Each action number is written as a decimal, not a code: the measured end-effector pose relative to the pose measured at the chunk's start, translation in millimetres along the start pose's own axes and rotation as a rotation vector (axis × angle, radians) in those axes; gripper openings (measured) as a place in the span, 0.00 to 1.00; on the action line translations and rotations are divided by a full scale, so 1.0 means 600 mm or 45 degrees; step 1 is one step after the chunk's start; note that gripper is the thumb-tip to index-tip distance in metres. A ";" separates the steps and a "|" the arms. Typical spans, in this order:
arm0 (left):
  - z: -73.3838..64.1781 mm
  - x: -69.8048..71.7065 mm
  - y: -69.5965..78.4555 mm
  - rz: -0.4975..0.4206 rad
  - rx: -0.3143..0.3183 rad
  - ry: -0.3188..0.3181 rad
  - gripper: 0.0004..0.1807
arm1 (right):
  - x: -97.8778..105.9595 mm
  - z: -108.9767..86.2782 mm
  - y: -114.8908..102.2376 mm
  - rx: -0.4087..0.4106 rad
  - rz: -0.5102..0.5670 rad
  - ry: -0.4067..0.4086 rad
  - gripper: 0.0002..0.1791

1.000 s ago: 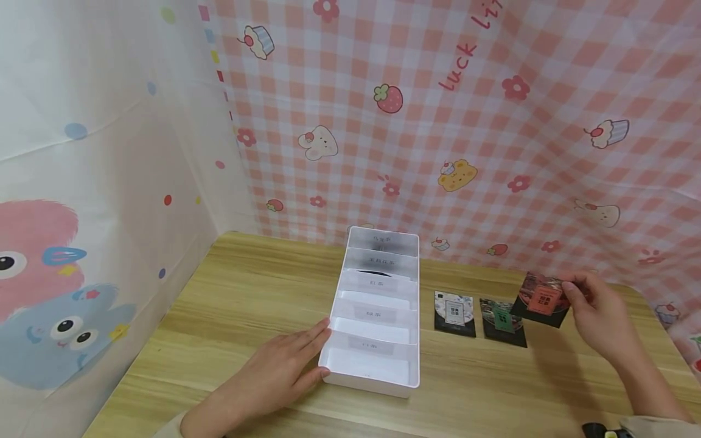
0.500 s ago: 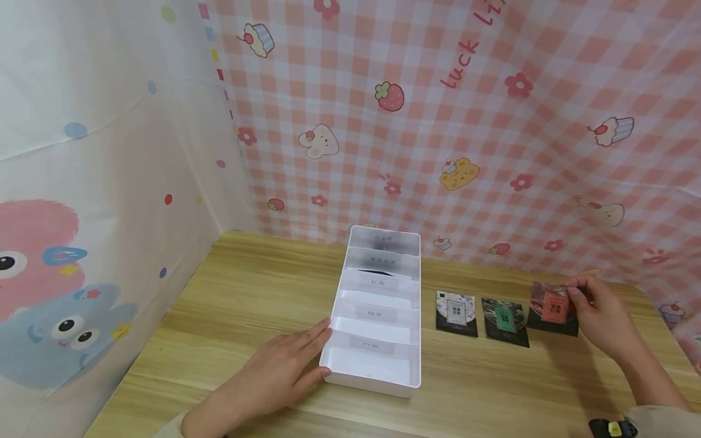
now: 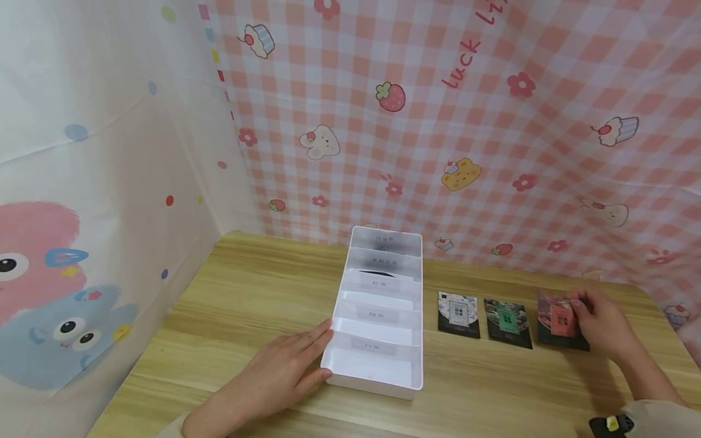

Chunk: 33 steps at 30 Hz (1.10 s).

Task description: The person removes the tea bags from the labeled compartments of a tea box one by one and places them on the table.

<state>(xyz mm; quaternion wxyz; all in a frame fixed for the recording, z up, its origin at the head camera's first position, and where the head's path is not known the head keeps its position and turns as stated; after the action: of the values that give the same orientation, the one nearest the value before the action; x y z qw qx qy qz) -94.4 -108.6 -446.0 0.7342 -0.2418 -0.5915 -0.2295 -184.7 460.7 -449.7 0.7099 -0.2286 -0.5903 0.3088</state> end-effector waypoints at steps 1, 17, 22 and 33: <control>0.000 0.000 0.000 0.001 -0.001 0.003 0.35 | -0.001 0.000 0.004 -0.007 -0.014 0.004 0.10; -0.001 0.002 0.001 0.011 0.005 -0.002 0.34 | -0.014 0.005 0.052 -0.078 -0.091 -0.037 0.09; 0.000 0.003 0.002 0.009 0.007 -0.001 0.34 | -0.016 0.008 0.060 -0.083 -0.105 -0.035 0.11; 0.000 0.004 0.002 0.008 0.010 -0.023 0.35 | -0.024 0.004 0.069 -0.131 -0.105 -0.035 0.16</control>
<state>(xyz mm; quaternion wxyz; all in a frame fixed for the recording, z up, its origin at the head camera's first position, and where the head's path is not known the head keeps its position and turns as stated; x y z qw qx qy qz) -92.9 -107.7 -443.7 0.7305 -0.2429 -0.5981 -0.2228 -195.7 479.6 -487.5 0.7012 -0.2358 -0.6239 0.2517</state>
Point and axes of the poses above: each hand's wrist, its own z-axis towards the middle knuckle, its own x-axis out of the back of the hand, y = z × x, the point moved 1 cm from there along z, towards the middle knuckle, and after that the axes turned 14 degrees about z, right-handed, at the moved point
